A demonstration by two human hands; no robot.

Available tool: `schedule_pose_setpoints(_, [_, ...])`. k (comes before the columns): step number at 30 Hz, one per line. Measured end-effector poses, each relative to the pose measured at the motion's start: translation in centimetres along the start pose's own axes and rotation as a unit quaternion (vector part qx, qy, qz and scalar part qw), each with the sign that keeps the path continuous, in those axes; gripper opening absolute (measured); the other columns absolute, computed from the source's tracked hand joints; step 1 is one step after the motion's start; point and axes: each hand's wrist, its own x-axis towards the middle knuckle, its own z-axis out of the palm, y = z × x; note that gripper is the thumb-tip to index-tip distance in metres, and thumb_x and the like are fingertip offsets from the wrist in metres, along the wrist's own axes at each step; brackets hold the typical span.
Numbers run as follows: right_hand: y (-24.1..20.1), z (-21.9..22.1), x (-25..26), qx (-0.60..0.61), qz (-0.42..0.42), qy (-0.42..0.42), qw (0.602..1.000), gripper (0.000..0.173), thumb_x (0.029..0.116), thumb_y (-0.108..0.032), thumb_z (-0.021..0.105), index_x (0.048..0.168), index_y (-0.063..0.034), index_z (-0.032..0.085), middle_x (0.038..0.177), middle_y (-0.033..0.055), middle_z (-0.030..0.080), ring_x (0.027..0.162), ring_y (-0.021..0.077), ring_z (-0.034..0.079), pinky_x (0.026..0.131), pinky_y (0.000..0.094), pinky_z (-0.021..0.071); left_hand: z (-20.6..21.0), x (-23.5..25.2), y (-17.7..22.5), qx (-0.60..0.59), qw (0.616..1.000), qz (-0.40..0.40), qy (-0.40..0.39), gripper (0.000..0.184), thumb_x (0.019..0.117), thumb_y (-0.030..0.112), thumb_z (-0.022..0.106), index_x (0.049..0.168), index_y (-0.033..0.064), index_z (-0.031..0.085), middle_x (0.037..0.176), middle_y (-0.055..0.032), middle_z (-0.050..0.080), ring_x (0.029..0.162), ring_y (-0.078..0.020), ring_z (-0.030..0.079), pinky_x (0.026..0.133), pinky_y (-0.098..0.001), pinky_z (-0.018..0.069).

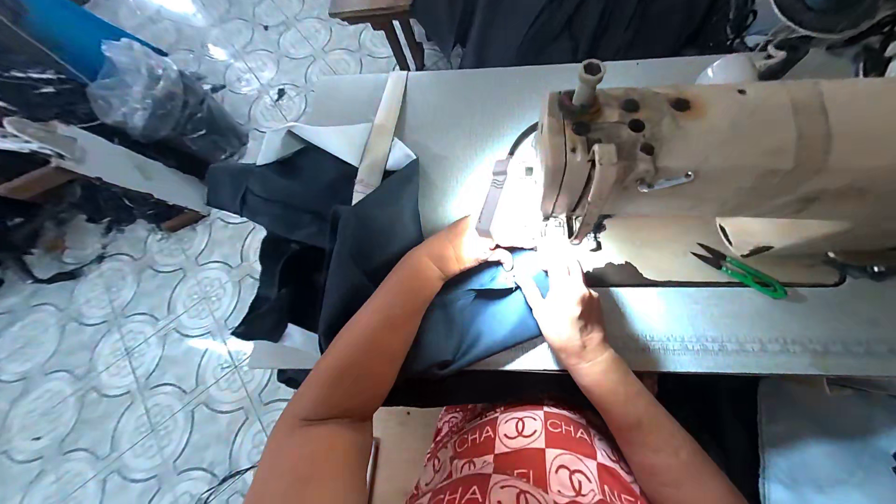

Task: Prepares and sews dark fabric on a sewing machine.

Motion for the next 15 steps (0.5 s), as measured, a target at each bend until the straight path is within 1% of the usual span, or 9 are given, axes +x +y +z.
schedule_pose_setpoints(2, [0.1, -0.1, 0.1, 0.004, -0.001, -0.003, 1.000, 0.042, 0.0929, -0.037, 0.073, 0.111, 0.0011, 0.072, 0.112, 0.0211, 0.069, 0.083, 0.0286, 0.073, 0.069, 0.0402, 0.0609, 0.1, 0.1, -0.3, -0.006, 1.000, 0.015, 0.005, 0.023, 0.0908, 0.014, 0.073, 0.111, 0.0043, 0.076, 0.111, -0.0087, 0.074, 0.110, -0.0107, 0.067, 0.101, -0.0289, 0.0511])
schedule_pose_setpoints(5, [0.1, -0.1, 0.2, 0.008, 0.008, -0.014, 1.000, 0.042, 0.0897, -0.035, 0.077, 0.108, 0.0023, 0.072, 0.110, 0.0212, 0.068, 0.081, 0.0284, 0.072, 0.069, 0.0404, 0.0609, -0.2, 0.2, 0.3, -0.082, 0.996, -0.021, 0.011, 0.024, 0.0858, 0.008, 0.076, 0.109, 0.0026, 0.074, 0.107, -0.0071, 0.073, 0.105, -0.0075, 0.067, 0.097, -0.0260, 0.0524])
schedule_pose_setpoints(7, [0.1, -0.2, 0.2, 0.004, 0.016, -0.027, 1.000, 0.043, 0.0890, -0.033, 0.077, 0.113, 0.0016, 0.072, 0.114, 0.0219, 0.068, 0.083, 0.0298, 0.073, 0.070, 0.0416, 0.0611, -0.3, 0.2, 0.8, -0.095, 0.995, -0.018, 0.017, 0.022, 0.0853, 0.005, 0.076, 0.107, 0.0022, 0.073, 0.104, -0.0059, 0.073, 0.103, -0.0064, 0.067, 0.096, -0.0246, 0.0530])
schedule_pose_setpoints(9, [0.1, -0.3, 0.3, 0.003, 0.015, -0.032, 0.999, 0.040, 0.0897, -0.033, 0.075, 0.110, 0.0010, 0.072, 0.115, 0.0219, 0.069, 0.084, 0.0306, 0.073, 0.071, 0.0435, 0.0610, 0.0, 0.2, 0.5, -0.053, 0.998, 0.016, 0.030, 0.016, 0.0884, 0.008, 0.074, 0.103, 0.0033, 0.076, 0.103, -0.0064, 0.075, 0.102, -0.0087, 0.068, 0.095, -0.0275, 0.0536])
schedule_pose_setpoints(11, [0.3, -0.4, 0.5, -0.008, 0.001, -0.018, 1.000, 0.032, 0.0904, -0.030, 0.073, 0.105, -0.0009, 0.073, 0.108, 0.0194, 0.071, 0.079, 0.0295, 0.073, 0.067, 0.0441, 0.0606, 0.8, 0.2, -0.2, -0.148, 0.987, -0.035, 0.043, 0.012, 0.0916, 0.004, 0.071, 0.104, 0.0019, 0.073, 0.100, -0.0052, 0.073, 0.097, -0.0074, 0.069, 0.091, -0.0263, 0.0561])
schedule_pose_setpoints(12, [0.4, -0.4, 0.6, -0.018, -0.004, -0.008, 1.000, 0.029, 0.0904, -0.029, 0.072, 0.101, -0.0024, 0.074, 0.103, 0.0175, 0.072, 0.076, 0.0284, 0.073, 0.064, 0.0437, 0.0599, 1.3, 0.3, -0.7, -0.216, 0.972, -0.068, 0.056, 0.013, 0.0918, 0.002, 0.070, 0.104, -0.0001, 0.072, 0.098, -0.0058, 0.073, 0.094, -0.0083, 0.069, 0.088, -0.0263, 0.0569])
schedule_pose_setpoints(13, [0.6, -0.5, 0.8, -0.029, -0.006, -0.002, 1.000, 0.026, 0.0906, -0.028, 0.071, 0.099, -0.0037, 0.075, 0.099, 0.0158, 0.073, 0.075, 0.0277, 0.072, 0.062, 0.0437, 0.0593, 1.8, 0.4, -0.9, -0.338, 0.932, -0.106, 0.069, 0.016, 0.0919, -0.003, 0.067, 0.107, -0.0027, 0.069, 0.098, -0.0073, 0.073, 0.092, -0.0105, 0.070, 0.087, -0.0270, 0.0581])
schedule_pose_setpoints(14, [0.8, -0.6, 1.1, -0.041, -0.008, -0.001, 0.999, 0.026, 0.0904, -0.028, 0.070, 0.101, -0.0044, 0.075, 0.094, 0.0145, 0.073, 0.073, 0.0275, 0.072, 0.060, 0.0442, 0.0584, 2.2, 0.7, -0.7, -0.460, 0.874, -0.134, 0.083, 0.019, 0.0918, -0.007, 0.065, 0.110, -0.0025, 0.066, 0.099, -0.0092, 0.074, 0.091, -0.0145, 0.072, 0.086, -0.0302, 0.0597])
schedule_pose_setpoints(15, [0.9, -0.9, 1.4, -0.051, 0.000, -0.006, 0.999, 0.025, 0.0908, -0.027, 0.070, 0.103, -0.0055, 0.076, 0.091, 0.0132, 0.073, 0.072, 0.0273, 0.072, 0.059, 0.0448, 0.0576, 2.5, 0.9, -0.3, -0.534, 0.829, -0.141, 0.094, 0.021, 0.0920, -0.008, 0.064, 0.112, -0.0012, 0.064, 0.100, -0.0107, 0.074, 0.093, -0.0179, 0.072, 0.087, -0.0335, 0.0601])
